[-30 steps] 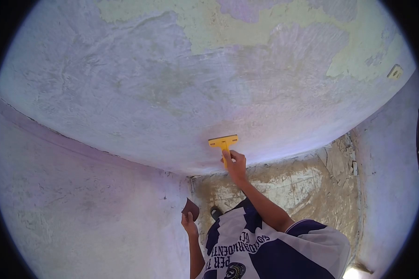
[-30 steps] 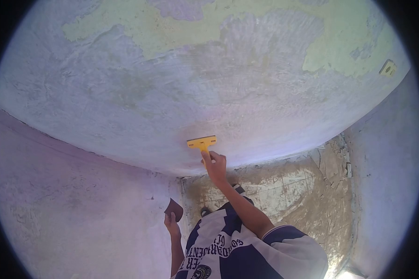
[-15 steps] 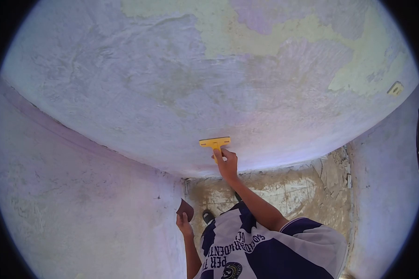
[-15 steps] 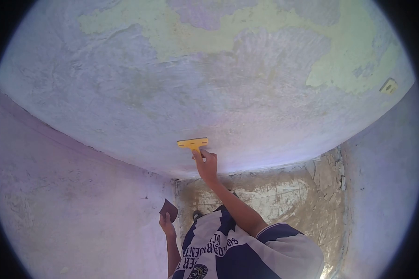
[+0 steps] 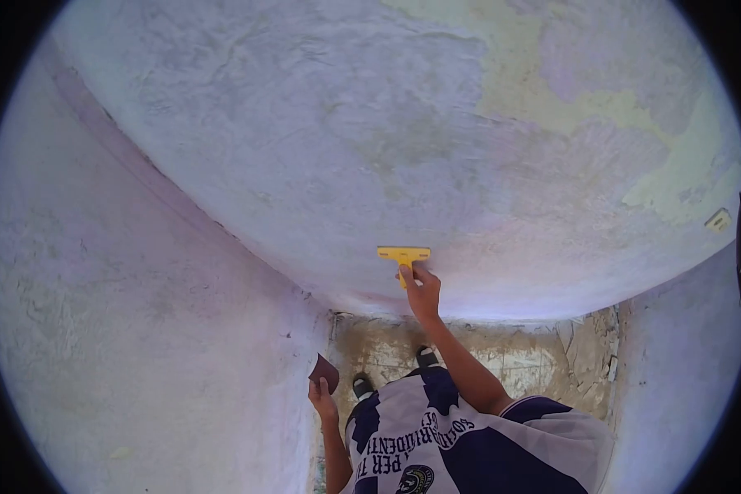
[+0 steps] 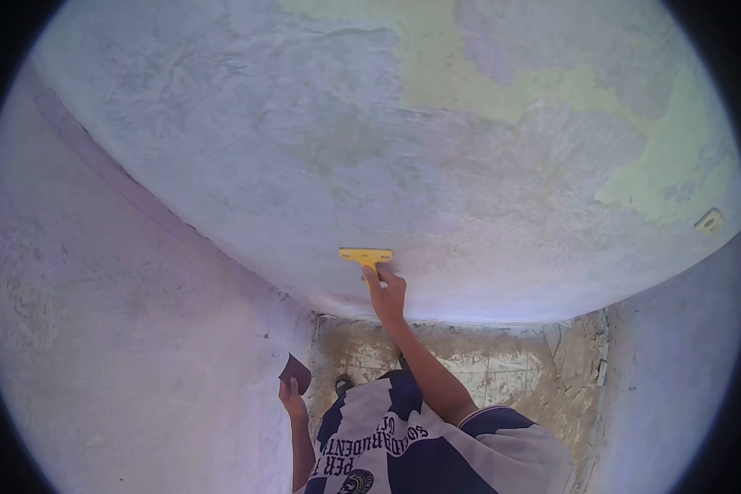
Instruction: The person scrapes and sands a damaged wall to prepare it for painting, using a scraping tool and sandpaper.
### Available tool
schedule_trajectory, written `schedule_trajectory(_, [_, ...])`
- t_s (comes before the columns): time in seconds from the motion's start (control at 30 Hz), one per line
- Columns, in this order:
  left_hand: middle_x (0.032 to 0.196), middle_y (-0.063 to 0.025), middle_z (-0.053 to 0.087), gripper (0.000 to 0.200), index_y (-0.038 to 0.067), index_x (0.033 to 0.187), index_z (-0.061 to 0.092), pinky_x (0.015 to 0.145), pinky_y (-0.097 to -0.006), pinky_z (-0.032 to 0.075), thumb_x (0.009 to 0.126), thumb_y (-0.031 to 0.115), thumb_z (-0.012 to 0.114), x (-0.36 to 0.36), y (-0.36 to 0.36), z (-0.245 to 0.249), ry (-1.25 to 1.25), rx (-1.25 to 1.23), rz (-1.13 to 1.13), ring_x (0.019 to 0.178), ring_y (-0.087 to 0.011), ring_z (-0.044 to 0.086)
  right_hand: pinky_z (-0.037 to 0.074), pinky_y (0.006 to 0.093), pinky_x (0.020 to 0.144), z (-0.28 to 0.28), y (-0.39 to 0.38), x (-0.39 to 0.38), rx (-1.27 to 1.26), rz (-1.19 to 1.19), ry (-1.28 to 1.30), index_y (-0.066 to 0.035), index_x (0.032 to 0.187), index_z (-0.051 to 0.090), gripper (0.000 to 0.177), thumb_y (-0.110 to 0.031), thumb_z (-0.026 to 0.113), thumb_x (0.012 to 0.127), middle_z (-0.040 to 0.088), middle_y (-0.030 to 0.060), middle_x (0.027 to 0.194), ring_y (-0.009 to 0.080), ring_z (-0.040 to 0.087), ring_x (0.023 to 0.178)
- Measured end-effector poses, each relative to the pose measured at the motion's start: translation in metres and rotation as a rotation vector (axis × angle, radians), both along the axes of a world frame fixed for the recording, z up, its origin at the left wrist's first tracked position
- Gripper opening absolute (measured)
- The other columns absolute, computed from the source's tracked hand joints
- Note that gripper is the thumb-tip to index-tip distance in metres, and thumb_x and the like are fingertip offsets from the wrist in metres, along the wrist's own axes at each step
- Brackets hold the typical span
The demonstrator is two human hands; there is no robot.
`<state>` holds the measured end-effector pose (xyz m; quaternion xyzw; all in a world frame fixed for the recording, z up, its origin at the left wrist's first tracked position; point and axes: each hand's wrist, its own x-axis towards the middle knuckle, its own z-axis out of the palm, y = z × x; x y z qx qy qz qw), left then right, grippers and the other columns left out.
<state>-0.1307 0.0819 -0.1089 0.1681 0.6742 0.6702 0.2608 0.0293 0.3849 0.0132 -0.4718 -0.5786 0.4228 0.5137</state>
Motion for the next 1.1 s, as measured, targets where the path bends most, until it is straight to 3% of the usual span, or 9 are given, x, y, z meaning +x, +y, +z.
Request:
schedule_trajectory(0.13, [0.117,-0.0078,0.065,0.03,-0.004,0.125,0.058,0.096,-0.0289,0.043,0.1,0.011,0.055,-0.012,-0.004,-0.003,0.018,-0.011,0.01,0.105,-0.0147,0.059,0.047,0.027,0.063,-0.016,-0.018,-0.004,-0.285,0.014,0.009,0.004,0.088,0.071,0.037,-0.032,0.064,0.095,0.071,0.0078,0.072,0.0093,0.063,0.064])
schedule_trajectory(0.33, [0.117,-0.0078,0.065,0.03,-0.004,0.125,0.057,0.095,-0.029,0.043,0.1,0.011,0.055,-0.024,-0.018,-0.007,0.017,0.002,-0.01,0.105,-0.0149,0.059,0.049,0.0268,0.064,0.041,-0.011,-0.025,-0.106,0.042,0.125,0.005,0.09,0.07,0.038,-0.031,0.061,0.098,0.07,0.0069,0.073,0.0086,0.062,0.066])
schedule_trajectory(0.43, [0.117,-0.0081,0.065,0.031,-0.004,0.126,0.057,0.095,-0.0293,0.043,0.1,0.012,0.055,-0.033,-0.019,-0.002,0.039,-0.03,-0.036,0.106,-0.0153,0.059,0.049,0.0275,0.061,0.013,-0.008,-0.024,-0.063,-0.031,0.046,0.005,0.088,0.07,0.038,-0.032,0.062,0.097,0.07,0.0064,0.071,0.009,0.061,0.063])
schedule_trajectory(0.57, [0.116,-0.0088,0.065,0.031,-0.004,0.126,0.057,0.094,-0.0299,0.044,0.1,0.013,0.054,-0.041,-0.019,0.004,0.06,-0.036,-0.043,0.105,-0.0157,0.059,0.048,0.0261,0.06,-0.019,-0.023,-0.012,-0.239,-0.051,-0.011,0.004,0.084,0.072,0.039,-0.033,0.065,0.095,0.069,0.0061,0.068,0.0092,0.062,0.062])
schedule_trajectory(0.63, [0.116,-0.009,0.065,0.031,-0.004,0.126,0.057,0.094,-0.0301,0.044,0.1,0.013,0.054,-0.046,-0.013,0.003,0.067,-0.021,-0.044,0.105,-0.0158,0.059,0.047,0.025,0.059,-0.002,-0.032,-0.012,-0.335,-0.041,-0.003,0.005,0.083,0.071,0.04,-0.033,0.063,0.096,0.068,0.0043,0.067,0.0082,0.06,0.062])
schedule_trajectory(0.8, [0.115,-0.0093,0.065,0.03,-0.004,0.125,0.058,0.094,-0.0303,0.044,0.1,0.013,0.053,-0.047,-0.012,0.008,0.066,-0.045,-0.099,0.103,-0.0161,0.059,0.047,0.0247,0.06,0.027,-0.019,-0.012,-0.195,-0.024,0.041,0.004,0.087,0.071,0.039,-0.033,0.062,0.097,0.069,0.0045,0.07,0.0077,0.06,0.063])
schedule_trajectory(0.93, [0.116,-0.0092,0.065,0.03,-0.004,0.125,0.058,0.095,-0.0304,0.044,0.1,0.013,0.053,-0.05,-0.004,0.002,0.068,-0.061,-0.131,0.104,-0.0161,0.059,0.048,0.0251,0.062,-0.02,-0.013,-0.001,-0.136,-0.123,0.117,0.003,0.09,0.071,0.038,-0.032,0.06,0.098,0.069,0.0049,0.073,0.0075,0.06,0.065])
schedule_trajectory(1.0, [0.116,-0.009,0.065,0.03,-0.004,0.125,0.058,0.095,-0.0304,0.043,0.1,0.013,0.053,-0.05,0.0,-0.001,0.09,-0.074,-0.15,0.104,-0.016,0.059,0.048,0.0252,0.063,-0.067,-0.013,0.012,-0.229,-0.136,0.118,0.003,0.091,0.071,0.037,-0.032,0.06,0.098,0.07,0.0053,0.074,0.0077,0.06,0.067])
schedule_trajectory(1.1, [0.116,-0.0089,0.065,0.03,-0.004,0.125,0.058,0.095,-0.0303,0.043,0.1,0.013,0.053,-0.044,0.007,0.007,0.094,-0.085,-0.159,0.105,-0.0158,0.059,0.049,0.0257,0.066,-0.063,-0.02,0.022,-0.286,-0.149,0.109,0.004,0.092,0.07,0.036,-0.031,0.06,0.098,0.07,0.006,0.075,0.0084,0.062,0.07])
